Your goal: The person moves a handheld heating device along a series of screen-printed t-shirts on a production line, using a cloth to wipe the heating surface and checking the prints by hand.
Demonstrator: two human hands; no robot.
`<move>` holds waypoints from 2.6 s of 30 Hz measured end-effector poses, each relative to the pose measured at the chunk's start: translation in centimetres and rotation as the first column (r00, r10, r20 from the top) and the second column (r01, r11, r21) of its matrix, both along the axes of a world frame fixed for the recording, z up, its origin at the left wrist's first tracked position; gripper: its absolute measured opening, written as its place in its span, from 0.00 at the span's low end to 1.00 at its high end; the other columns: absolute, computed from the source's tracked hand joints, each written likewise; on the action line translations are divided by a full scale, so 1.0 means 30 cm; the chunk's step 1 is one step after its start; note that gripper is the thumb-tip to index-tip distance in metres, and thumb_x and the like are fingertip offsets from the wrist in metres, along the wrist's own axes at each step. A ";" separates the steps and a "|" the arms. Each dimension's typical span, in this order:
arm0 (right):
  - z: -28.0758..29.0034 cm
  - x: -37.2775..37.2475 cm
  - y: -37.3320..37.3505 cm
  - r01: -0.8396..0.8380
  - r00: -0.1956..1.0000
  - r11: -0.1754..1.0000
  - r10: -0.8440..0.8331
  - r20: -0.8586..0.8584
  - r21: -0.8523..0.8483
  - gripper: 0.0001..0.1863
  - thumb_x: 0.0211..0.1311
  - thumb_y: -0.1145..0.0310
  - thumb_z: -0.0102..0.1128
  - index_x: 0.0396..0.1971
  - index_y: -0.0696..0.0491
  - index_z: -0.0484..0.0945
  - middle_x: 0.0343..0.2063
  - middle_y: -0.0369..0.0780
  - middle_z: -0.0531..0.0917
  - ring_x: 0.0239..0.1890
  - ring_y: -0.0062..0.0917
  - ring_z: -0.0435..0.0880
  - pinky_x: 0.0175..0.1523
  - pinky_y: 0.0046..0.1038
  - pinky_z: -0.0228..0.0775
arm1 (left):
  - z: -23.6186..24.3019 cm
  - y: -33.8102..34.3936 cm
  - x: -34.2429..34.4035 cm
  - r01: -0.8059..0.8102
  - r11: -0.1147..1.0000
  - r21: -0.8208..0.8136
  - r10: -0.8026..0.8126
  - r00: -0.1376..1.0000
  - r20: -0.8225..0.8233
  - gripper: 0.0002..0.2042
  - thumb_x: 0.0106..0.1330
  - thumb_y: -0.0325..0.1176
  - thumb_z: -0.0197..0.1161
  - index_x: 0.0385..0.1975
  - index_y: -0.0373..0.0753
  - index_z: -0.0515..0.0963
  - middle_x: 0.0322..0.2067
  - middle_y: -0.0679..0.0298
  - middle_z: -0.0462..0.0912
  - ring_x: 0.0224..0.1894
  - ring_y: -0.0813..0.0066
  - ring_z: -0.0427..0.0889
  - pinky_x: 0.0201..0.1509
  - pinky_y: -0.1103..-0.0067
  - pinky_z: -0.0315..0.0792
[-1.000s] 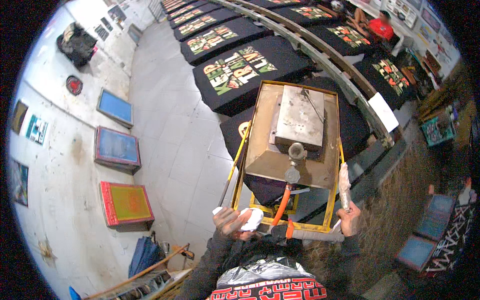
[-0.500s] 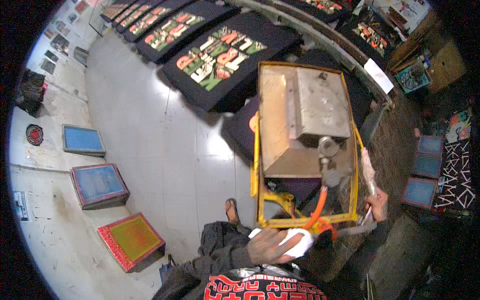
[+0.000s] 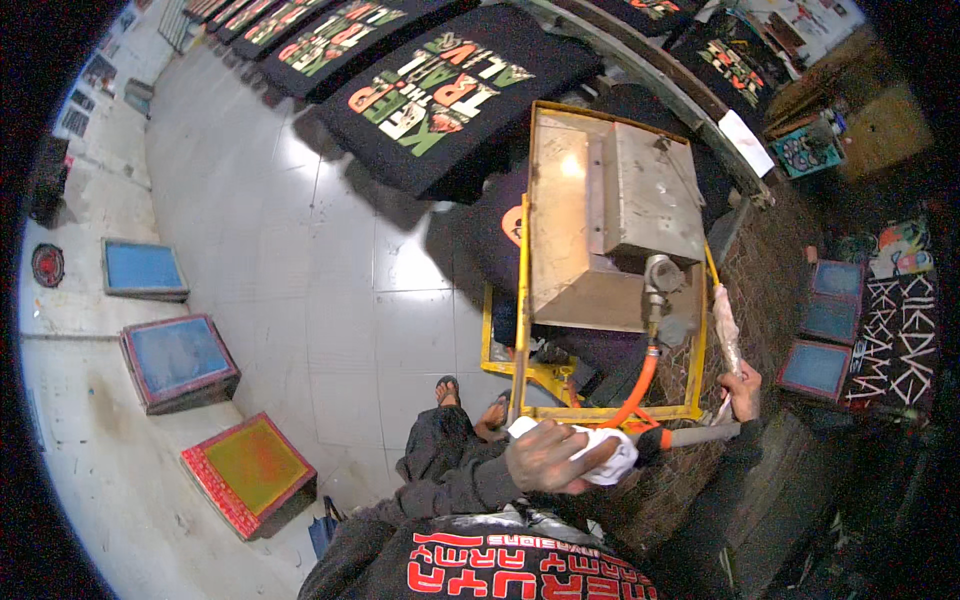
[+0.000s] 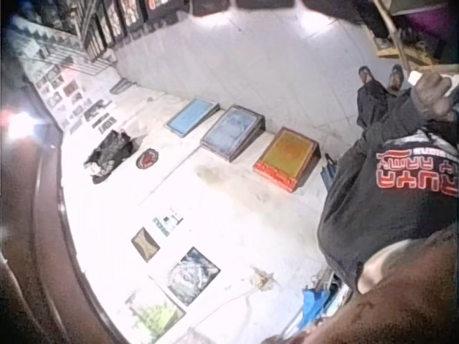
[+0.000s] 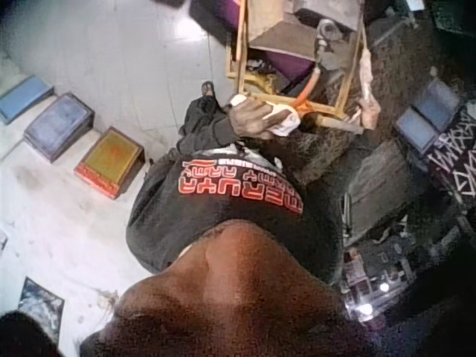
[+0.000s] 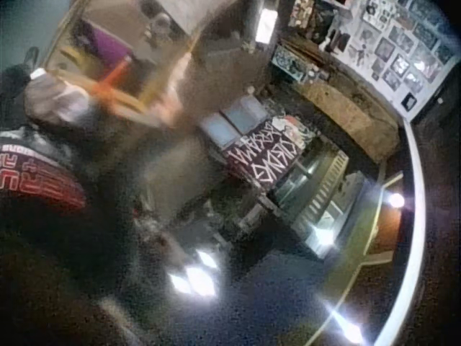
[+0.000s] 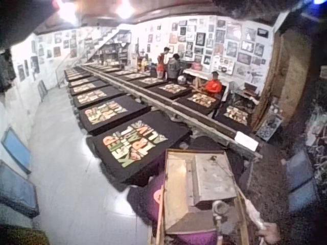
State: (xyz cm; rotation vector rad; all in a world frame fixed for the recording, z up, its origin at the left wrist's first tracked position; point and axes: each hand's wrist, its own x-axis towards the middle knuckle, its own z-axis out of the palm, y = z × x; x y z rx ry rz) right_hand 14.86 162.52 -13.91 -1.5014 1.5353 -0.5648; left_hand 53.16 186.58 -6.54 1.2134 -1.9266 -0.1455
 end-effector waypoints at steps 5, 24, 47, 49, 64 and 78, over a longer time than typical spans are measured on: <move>0.075 0.089 0.081 0.036 0.998 0.998 -0.038 0.045 0.043 0.15 0.49 0.72 0.59 0.39 0.59 0.77 0.16 0.31 0.74 0.14 0.14 0.70 0.21 0.19 0.60 | 0.010 -0.014 0.050 -0.028 0.999 -0.042 0.032 0.994 0.107 0.24 0.66 0.53 0.49 0.50 0.43 0.79 0.25 0.68 0.71 0.26 0.76 0.74 0.31 0.79 0.69; -0.342 0.315 0.301 0.454 0.835 0.879 -0.363 0.414 -0.145 0.12 0.47 0.72 0.61 0.33 0.57 0.73 0.19 0.31 0.71 0.15 0.15 0.67 0.19 0.22 0.56 | -0.113 -0.099 0.364 -0.066 0.990 -0.124 0.084 0.985 0.150 0.15 0.54 0.45 0.69 0.36 0.44 0.81 0.19 0.70 0.72 0.19 0.75 0.71 0.23 0.78 0.65; -0.714 0.124 0.071 0.249 0.964 0.865 -0.180 0.195 -0.436 0.17 0.45 0.72 0.62 0.38 0.59 0.80 0.19 0.29 0.73 0.19 0.11 0.67 0.24 0.19 0.56 | -0.328 -0.242 0.268 0.040 0.988 0.149 -0.091 0.933 0.349 0.26 0.51 0.53 0.65 0.47 0.45 0.80 0.20 0.69 0.69 0.19 0.72 0.70 0.25 0.74 0.63; -0.622 0.148 0.080 0.283 0.928 0.907 -0.176 0.329 -0.311 0.17 0.45 0.73 0.61 0.39 0.58 0.80 0.18 0.29 0.72 0.18 0.11 0.66 0.23 0.19 0.55 | -0.355 -0.243 0.238 -0.021 0.998 0.060 0.003 0.957 0.289 0.26 0.50 0.54 0.67 0.45 0.43 0.80 0.18 0.69 0.69 0.19 0.72 0.70 0.24 0.74 0.62; -0.235 0.286 0.135 0.195 0.875 0.979 -0.148 0.461 -0.057 0.19 0.52 0.76 0.55 0.47 0.55 0.74 0.16 0.29 0.70 0.15 0.12 0.66 0.21 0.18 0.56 | -0.274 -0.240 0.124 -0.504 0.850 -0.153 0.498 0.864 -0.078 0.20 0.54 0.48 0.59 0.36 0.37 0.83 0.18 0.62 0.78 0.18 0.65 0.77 0.24 0.74 0.69; -0.204 0.267 0.138 0.188 0.881 0.980 -0.199 0.429 0.070 0.19 0.53 0.75 0.54 0.48 0.54 0.72 0.16 0.30 0.68 0.15 0.13 0.64 0.19 0.19 0.57 | -0.294 -0.218 0.093 -0.671 0.731 -0.128 0.646 0.740 -0.190 0.26 0.58 0.55 0.54 0.33 0.35 0.83 0.18 0.61 0.79 0.18 0.66 0.77 0.22 0.73 0.65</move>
